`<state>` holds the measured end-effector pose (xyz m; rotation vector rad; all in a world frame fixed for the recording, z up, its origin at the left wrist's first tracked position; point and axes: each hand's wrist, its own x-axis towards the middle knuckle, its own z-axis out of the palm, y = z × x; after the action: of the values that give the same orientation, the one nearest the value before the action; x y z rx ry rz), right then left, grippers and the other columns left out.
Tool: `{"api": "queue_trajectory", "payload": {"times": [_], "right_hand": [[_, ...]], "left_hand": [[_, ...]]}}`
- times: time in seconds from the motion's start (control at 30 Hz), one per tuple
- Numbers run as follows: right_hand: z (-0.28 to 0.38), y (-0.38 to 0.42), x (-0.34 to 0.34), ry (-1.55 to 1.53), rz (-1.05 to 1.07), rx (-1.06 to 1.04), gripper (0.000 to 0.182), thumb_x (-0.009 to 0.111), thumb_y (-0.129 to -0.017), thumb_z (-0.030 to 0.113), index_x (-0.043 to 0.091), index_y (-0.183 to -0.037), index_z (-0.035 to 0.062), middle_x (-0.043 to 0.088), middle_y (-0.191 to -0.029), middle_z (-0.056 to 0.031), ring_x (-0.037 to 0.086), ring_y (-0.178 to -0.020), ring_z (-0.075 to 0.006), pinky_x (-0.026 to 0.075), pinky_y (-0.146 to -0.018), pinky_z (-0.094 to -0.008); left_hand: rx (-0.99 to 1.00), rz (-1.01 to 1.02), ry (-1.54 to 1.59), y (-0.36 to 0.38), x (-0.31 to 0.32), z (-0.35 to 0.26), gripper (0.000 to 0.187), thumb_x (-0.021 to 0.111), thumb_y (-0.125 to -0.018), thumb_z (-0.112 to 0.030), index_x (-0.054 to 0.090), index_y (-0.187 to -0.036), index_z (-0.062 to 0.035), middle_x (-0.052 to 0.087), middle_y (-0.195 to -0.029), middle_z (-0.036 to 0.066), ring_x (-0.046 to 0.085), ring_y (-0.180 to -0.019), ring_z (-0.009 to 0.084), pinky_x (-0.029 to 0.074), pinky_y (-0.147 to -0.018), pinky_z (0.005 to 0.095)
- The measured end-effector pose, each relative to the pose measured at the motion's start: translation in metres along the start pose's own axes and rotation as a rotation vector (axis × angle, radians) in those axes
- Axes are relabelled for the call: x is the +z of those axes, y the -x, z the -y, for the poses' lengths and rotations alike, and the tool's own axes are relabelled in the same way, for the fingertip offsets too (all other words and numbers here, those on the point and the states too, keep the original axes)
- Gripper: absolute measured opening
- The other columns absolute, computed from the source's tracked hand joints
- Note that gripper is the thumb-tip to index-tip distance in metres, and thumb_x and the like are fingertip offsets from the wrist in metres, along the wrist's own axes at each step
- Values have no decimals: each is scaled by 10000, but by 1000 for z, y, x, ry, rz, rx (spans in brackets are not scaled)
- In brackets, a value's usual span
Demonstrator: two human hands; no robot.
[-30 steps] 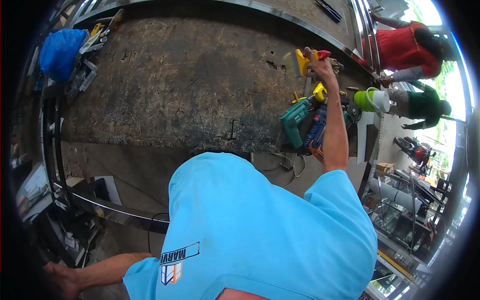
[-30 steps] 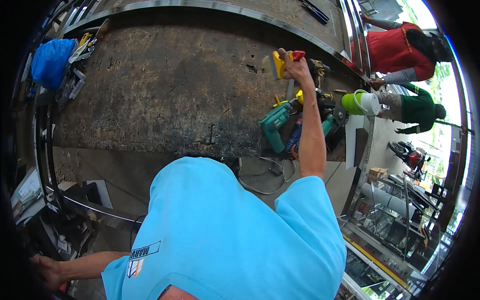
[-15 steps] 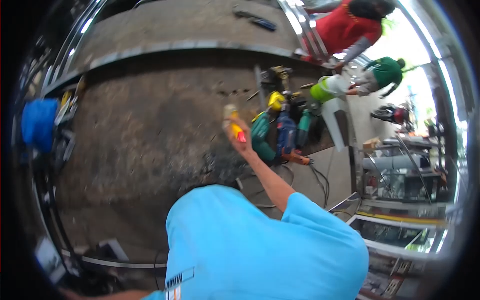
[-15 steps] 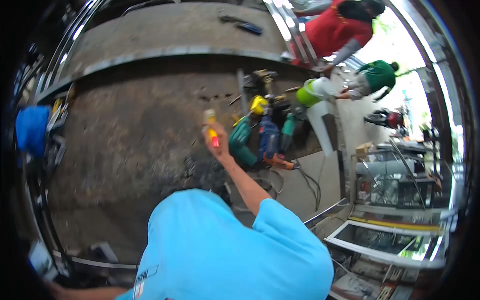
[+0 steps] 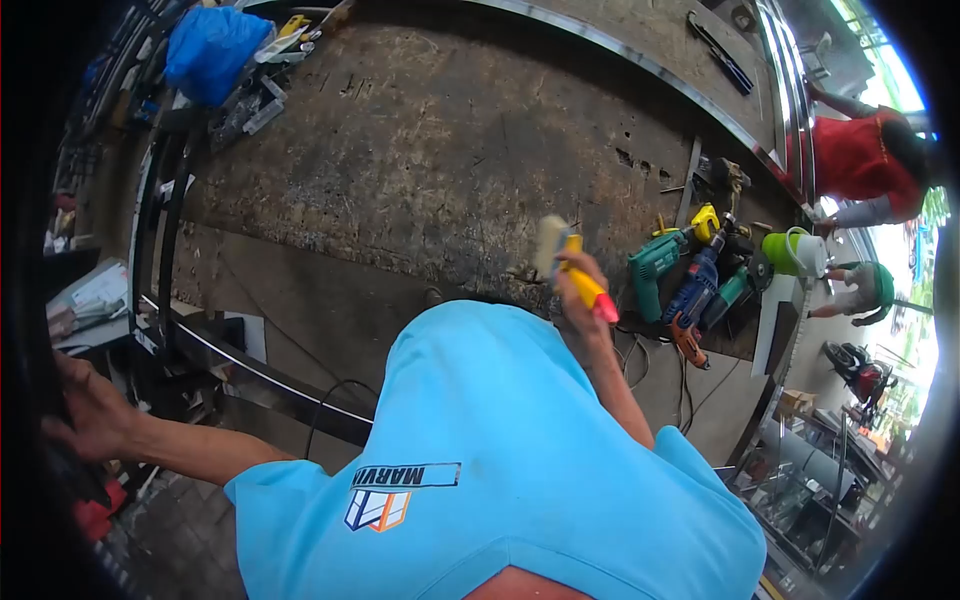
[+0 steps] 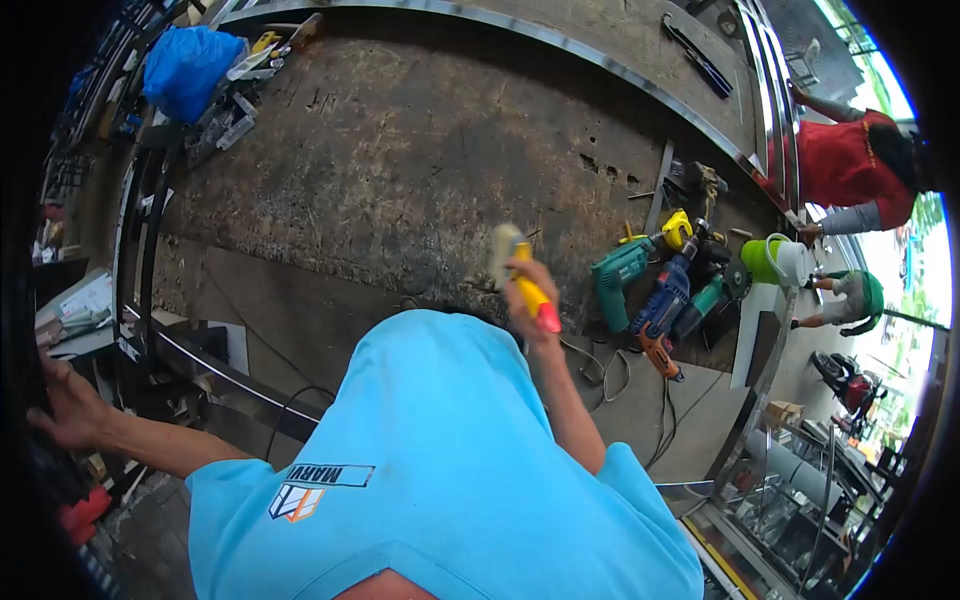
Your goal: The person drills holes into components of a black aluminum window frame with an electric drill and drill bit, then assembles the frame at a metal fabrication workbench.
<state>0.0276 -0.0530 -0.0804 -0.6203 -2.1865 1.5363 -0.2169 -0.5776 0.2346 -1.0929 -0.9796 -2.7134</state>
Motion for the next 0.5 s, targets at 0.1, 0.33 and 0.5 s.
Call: {"api": "queue_trajectory", "payload": {"times": [0.1, 0.33, 0.5], "right_hand": [[-6, 3, -25, 549, 3, 493, 227, 534, -812, 33, 626, -1017, 68, 574, -1001, -73, 571, -861, -151, 473, -726, -277], [-21, -44, 31, -240, 761, 381, 310, 683, -797, 178, 630, -1090, 94, 624, -1011, -71, 570, -936, -180, 468, -801, -316], [-60, -111, -46, -2, 330, -65, 288, 636, -833, 124, 628, -1119, 97, 649, -1031, -79, 622, -883, -186, 503, -775, -317]], "left_hand": [[-21, -92, -3, 10, -3, -18, 637, 561, -786, -271, 367, -1318, 22, 392, -1343, 216, 406, -1178, 356, 333, -731, 402], [236, -371, -411, -3, 6, -2, 569, 588, -742, -228, 446, -1224, 42, 433, -1225, 221, 402, -1053, 309, 304, -718, 385], [36, -114, -91, 10, -3, -15, 559, 540, -792, -236, 411, -1245, 65, 423, -1249, 228, 409, -1065, 312, 307, -737, 391]]}}
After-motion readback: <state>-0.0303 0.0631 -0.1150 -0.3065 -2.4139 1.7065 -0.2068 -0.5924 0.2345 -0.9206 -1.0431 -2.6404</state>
